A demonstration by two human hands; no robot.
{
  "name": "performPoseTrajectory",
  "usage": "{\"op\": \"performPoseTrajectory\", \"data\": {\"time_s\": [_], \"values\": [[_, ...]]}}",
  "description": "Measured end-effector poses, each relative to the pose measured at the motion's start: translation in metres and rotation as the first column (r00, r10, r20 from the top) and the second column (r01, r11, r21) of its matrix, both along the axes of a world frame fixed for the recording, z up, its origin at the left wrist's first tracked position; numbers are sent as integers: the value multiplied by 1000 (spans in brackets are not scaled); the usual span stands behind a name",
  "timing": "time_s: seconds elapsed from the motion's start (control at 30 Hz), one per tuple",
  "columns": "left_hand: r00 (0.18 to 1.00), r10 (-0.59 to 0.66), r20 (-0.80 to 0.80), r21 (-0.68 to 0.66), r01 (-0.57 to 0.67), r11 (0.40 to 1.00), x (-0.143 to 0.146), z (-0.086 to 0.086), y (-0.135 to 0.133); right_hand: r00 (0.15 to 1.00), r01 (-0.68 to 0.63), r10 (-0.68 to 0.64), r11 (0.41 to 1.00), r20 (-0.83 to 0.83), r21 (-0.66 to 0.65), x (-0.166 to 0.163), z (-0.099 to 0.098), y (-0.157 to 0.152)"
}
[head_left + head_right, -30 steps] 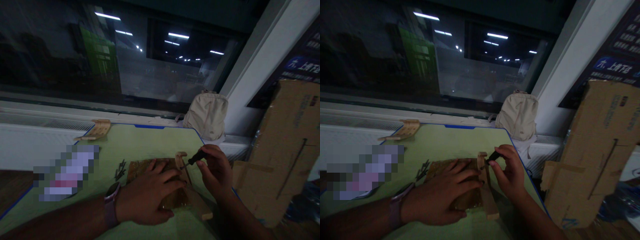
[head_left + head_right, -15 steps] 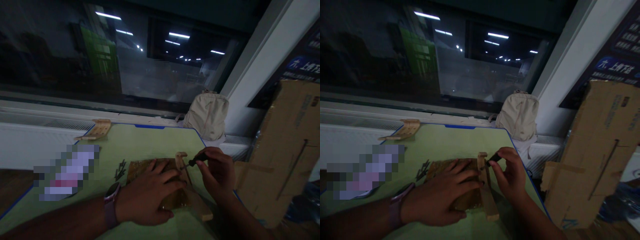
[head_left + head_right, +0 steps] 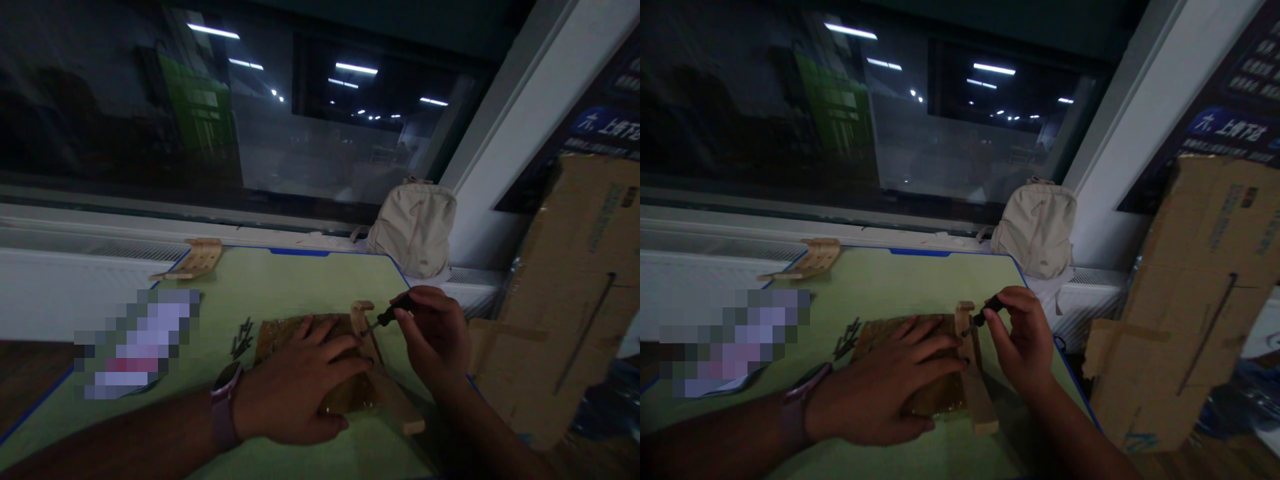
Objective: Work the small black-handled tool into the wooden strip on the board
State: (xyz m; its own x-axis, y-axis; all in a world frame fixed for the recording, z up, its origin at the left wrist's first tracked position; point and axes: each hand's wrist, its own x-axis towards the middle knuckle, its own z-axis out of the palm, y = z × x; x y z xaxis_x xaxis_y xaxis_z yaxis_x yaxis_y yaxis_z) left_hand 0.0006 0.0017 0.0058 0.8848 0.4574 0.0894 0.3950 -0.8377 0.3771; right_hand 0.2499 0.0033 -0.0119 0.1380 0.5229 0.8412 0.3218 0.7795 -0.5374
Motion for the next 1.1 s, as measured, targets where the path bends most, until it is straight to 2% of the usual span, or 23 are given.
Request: {"op": "performPoseTrajectory", "data": {"time_s": [0.17,0.33,0.47,0.6,0.73,0.87,1.0,1.1], "values": [[1000,9,-7,2,-9,1000,0,0,0,999,43,-43,999,11,15,2,-2,-1],[1000,8,4,9,-8,1000,0,-2,1,998,-33,32,999,63,14,-3,1,-4],[1000,10,8,7,-10,1000,0,-2,1,997,-77,77,997,7,-22,-3,2,-4],[1000,2,5,-2,-2,1000,0,-2,0,999,-34,34,999,-42,-10,1,-1,0],[1000,7,5,6,-7,1000,0,-3,1,998,-4,3,1000,65,13,4,-5,3],[1000,6,14,8,-6,1000,-1,-4,1,989,-22,28,999,143,-48,3,-6,-1],[1000,3,28,11,-3,1000,-1,-4,1,991,-106,113,991,78,-83,-1,-4,-2],[1000,0,23,4,0,1000,0,-3,1,993,-115,115,991,-3,-71,-1,-5,1]]}}
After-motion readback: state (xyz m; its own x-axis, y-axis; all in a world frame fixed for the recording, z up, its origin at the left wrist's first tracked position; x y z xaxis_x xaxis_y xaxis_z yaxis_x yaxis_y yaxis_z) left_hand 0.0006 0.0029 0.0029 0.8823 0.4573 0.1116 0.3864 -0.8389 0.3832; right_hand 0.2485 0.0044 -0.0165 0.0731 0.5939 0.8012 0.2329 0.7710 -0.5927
